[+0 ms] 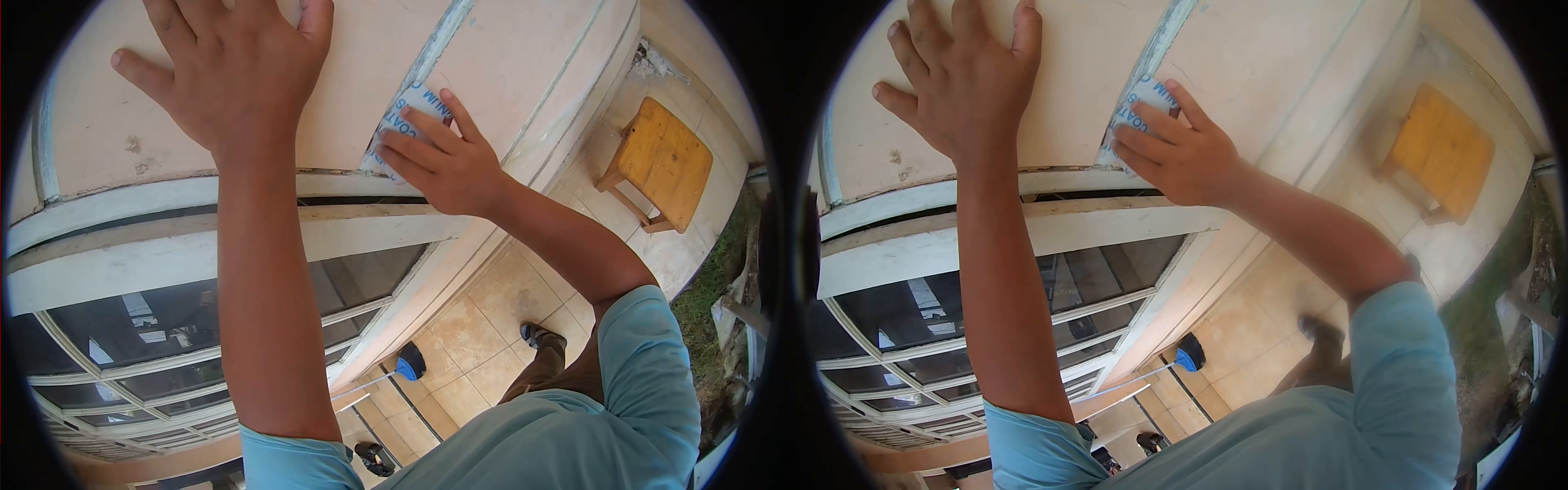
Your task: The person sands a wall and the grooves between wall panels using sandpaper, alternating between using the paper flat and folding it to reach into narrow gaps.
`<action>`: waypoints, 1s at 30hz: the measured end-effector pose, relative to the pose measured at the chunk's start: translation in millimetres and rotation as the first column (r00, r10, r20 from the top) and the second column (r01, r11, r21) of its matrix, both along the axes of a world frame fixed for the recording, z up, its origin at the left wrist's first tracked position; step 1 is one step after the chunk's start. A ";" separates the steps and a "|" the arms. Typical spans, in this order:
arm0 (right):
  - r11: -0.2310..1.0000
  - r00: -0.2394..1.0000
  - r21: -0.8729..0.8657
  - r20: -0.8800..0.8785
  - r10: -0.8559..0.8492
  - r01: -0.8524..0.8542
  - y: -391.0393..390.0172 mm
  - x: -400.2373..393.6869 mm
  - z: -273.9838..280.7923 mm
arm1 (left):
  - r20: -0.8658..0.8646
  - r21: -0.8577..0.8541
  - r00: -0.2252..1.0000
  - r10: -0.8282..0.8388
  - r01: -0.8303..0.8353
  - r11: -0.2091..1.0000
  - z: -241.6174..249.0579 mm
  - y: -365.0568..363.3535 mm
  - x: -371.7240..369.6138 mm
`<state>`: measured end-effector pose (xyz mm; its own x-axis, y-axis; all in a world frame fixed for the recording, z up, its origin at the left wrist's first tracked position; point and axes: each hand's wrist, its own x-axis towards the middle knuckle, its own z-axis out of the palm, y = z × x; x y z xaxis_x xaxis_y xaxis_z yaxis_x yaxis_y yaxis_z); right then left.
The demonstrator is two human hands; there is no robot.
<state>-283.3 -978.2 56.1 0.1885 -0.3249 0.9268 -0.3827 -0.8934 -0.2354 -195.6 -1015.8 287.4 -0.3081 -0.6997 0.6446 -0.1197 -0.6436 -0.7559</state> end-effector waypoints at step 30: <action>0.991 0.998 0.132 -0.066 -0.020 0.029 2.2 -6.3 -6.9 | -0.013 0.055 0.926 -0.378 0.378 0.924 -2.1 -3.3 5.1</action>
<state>-289.6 -976.0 49.2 0.2369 -0.4500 0.8610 -0.4226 -0.8458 -0.3257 -190.5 -1019.1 285.3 -0.5556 -0.5660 0.6091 -0.3474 -0.5075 -0.7885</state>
